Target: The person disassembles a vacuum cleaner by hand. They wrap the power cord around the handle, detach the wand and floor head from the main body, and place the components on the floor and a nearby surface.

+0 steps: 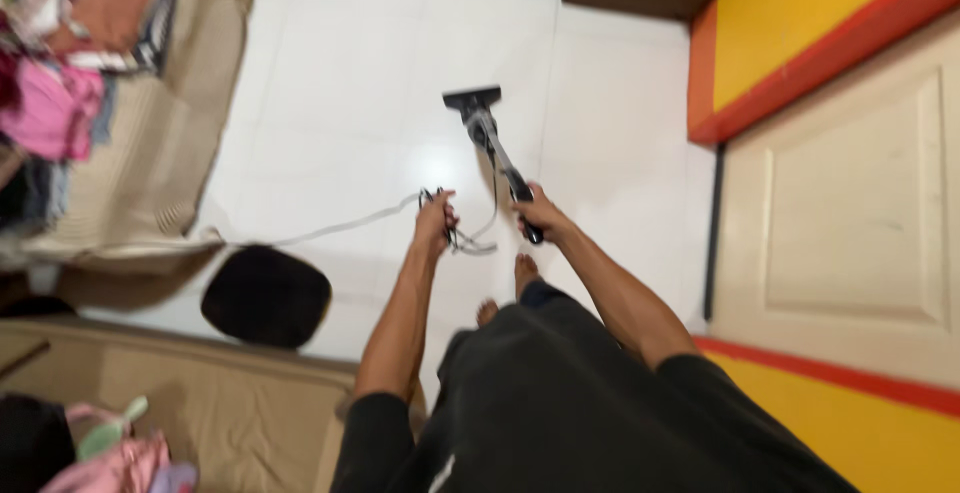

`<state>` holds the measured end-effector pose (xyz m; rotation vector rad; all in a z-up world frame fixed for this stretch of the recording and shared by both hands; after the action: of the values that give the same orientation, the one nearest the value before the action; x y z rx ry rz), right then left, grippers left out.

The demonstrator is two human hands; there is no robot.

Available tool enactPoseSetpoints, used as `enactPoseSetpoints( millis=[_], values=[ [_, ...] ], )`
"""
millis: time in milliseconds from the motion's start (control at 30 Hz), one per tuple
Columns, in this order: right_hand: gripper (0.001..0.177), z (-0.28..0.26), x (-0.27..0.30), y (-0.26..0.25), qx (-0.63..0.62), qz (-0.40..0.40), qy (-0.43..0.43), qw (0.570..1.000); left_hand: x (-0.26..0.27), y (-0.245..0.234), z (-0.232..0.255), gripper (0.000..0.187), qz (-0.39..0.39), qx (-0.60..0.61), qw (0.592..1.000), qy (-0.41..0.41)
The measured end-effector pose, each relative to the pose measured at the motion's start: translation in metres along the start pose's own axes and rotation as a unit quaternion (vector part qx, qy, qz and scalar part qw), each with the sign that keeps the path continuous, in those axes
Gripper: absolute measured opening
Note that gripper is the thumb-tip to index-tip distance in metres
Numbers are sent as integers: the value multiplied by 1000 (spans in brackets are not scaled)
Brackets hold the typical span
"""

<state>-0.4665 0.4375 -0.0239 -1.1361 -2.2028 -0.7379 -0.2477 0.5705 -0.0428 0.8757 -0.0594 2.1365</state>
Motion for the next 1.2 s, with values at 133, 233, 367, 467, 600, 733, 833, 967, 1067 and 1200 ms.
enactPoseSetpoints(
  millis=[133, 233, 367, 467, 600, 733, 833, 967, 1067, 1200],
  values=[
    [85, 16, 55, 1, 6, -1, -21, 1000, 42, 9, -13, 22, -29, -13, 999, 8],
    [89, 42, 111, -10, 25, 16, 19, 999, 82, 18, -33, 22, -15, -52, 998, -27],
    [88, 65, 163, -28, 33, 10, 19, 999, 124, 34, -49, 20, -9, -47, 998, -28],
    [88, 89, 204, -48, 38, 10, 15, 999, 159, 52, -74, 17, 3, -57, 998, -41],
    [89, 137, 261, -65, 51, 11, 32, 998, 208, 59, -131, 15, -11, -67, 996, -57],
    [75, 188, 298, -78, 54, 9, 16, 998, 253, 53, -195, 14, 7, -37, 996, -83],
    [36, 219, 315, -77, 61, -34, -8, 998, 294, 47, -220, 19, -9, -17, 996, -86],
    [24, 234, 340, -61, 48, -52, -35, 997, 343, 44, -211, 20, -65, 17, 998, 6],
    [22, 226, 369, -37, 5, -86, -51, 995, 375, 45, -201, 25, -72, -36, 993, 85],
    [24, 196, 416, -4, 1, -113, -41, 993, 410, 57, -191, 41, -84, -165, 965, 187]
  ],
)
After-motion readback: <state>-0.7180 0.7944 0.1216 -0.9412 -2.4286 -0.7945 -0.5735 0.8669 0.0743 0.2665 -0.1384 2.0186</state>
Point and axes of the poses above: each hand's wrist, its own x-axis away from the middle knuckle, its own y-axis out of the palm, z = x × y, the point moved 4 cm from there along -x, towards the middle knuckle, and after that the axes turned 11 degrees about -x, right-handed, at the moved point
